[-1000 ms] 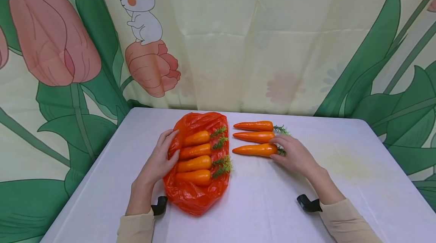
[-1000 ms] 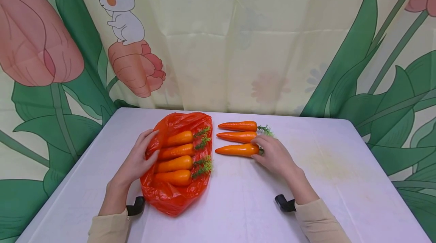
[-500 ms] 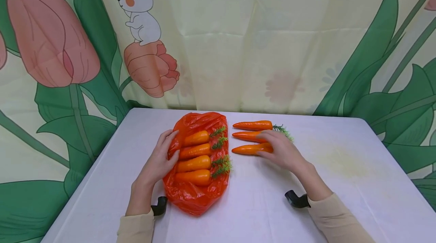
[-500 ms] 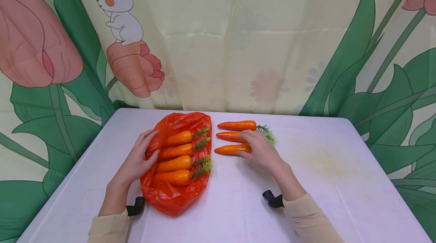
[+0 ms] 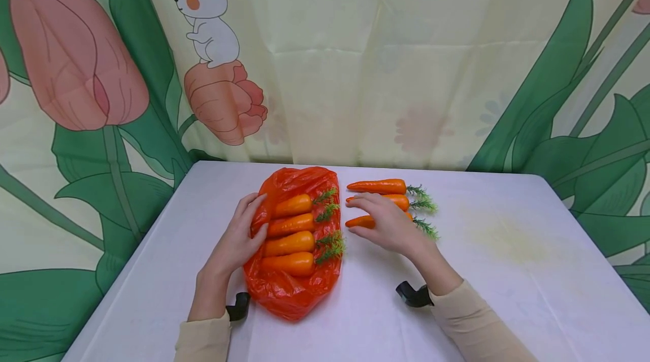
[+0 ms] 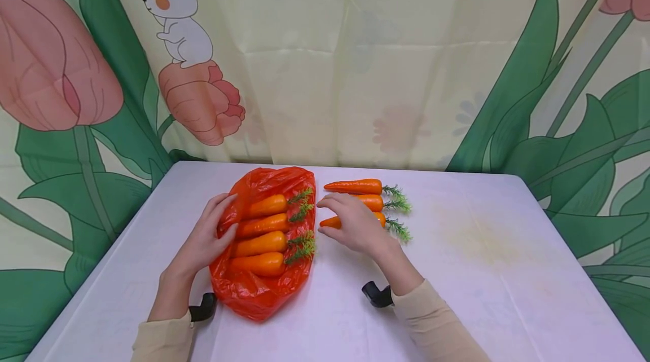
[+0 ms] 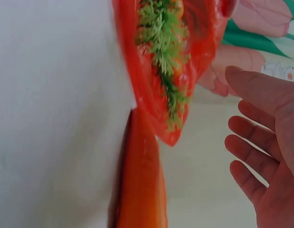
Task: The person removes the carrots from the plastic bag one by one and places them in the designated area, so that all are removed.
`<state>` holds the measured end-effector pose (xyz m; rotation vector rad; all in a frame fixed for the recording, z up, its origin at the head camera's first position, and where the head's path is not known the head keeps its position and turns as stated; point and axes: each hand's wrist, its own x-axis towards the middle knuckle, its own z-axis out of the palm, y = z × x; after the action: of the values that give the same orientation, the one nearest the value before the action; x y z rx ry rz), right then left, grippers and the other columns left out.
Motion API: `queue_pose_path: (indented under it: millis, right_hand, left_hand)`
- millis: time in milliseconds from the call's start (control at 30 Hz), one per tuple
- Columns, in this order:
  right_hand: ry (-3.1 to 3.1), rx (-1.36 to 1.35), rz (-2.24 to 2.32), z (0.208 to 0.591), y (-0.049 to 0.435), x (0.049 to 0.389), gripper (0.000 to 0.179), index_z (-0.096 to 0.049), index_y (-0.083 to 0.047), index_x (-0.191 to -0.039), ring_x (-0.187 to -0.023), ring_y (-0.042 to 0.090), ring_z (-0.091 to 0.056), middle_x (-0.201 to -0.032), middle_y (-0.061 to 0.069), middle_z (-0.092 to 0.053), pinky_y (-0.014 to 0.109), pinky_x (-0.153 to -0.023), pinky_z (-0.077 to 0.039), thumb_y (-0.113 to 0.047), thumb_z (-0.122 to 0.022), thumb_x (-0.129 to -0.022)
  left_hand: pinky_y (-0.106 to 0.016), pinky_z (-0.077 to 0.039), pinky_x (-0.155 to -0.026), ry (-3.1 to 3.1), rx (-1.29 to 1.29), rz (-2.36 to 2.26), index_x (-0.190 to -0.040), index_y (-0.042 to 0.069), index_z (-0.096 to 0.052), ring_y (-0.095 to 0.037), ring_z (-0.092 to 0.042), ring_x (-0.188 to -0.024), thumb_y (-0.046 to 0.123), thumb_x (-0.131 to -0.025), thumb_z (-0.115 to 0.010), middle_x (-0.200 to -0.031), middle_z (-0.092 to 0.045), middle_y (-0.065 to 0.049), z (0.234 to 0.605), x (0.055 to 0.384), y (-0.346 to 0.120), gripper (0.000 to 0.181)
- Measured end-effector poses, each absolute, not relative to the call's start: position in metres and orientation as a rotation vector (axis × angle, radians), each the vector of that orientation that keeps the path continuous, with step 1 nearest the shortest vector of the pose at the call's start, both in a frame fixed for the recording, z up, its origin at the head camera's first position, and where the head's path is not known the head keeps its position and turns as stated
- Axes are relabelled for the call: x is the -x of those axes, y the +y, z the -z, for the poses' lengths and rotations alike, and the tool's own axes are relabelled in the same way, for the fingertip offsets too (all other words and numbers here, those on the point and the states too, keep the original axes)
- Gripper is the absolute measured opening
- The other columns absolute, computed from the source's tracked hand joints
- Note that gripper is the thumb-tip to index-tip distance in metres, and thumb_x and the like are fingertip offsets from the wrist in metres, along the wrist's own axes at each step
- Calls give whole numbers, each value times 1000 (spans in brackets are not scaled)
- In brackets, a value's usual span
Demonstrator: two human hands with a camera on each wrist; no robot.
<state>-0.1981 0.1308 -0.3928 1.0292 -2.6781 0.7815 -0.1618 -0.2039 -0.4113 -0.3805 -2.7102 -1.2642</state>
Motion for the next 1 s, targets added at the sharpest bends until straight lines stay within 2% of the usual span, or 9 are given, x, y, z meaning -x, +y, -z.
queue_pose_path:
  millis: [133,533,733,1000]
  right_hand:
    - [-2689,-1057,-784,393,116,196,44,-68,-9,-125,-130,30,-52,-133,9,-62,49,-107,-44,-26,-82,-87]
    - [-2694,-1211,-804,400,80,191,47,-67,-11,-128,-120,23,-57,-129,1,-63,44,-103,-47,-30,-81,-87]
    - [-2700,-1309,-810,403,63,187,49,-65,-8,-130,-123,22,-56,-131,3,-62,40,-105,-47,-29,-80,-88]
    - [-2717,-1401,-671,410,45,177,48,-64,-11,-132,-120,21,-57,-131,3,-61,37,-102,-48,-31,-77,-91]
  left_hand:
    - [-50,-42,-106,-2715,377,1268,-155,10,-36,-32,-39,-137,0,-96,-63,-156,-28,-9,411,162,-203,66]
    - [-50,-42,-107,-2708,387,1258,-155,9,-36,-32,-39,-137,0,-95,-63,-155,-29,-9,411,162,-204,66]
    - [-50,-42,-107,-2711,384,1264,-155,10,-35,-32,-39,-137,0,-96,-63,-156,-28,-9,411,162,-205,66]
    - [-51,-42,-106,-2718,379,1272,-156,11,-35,-33,-38,-138,0,-96,-63,-156,-27,-9,411,162,-205,67]
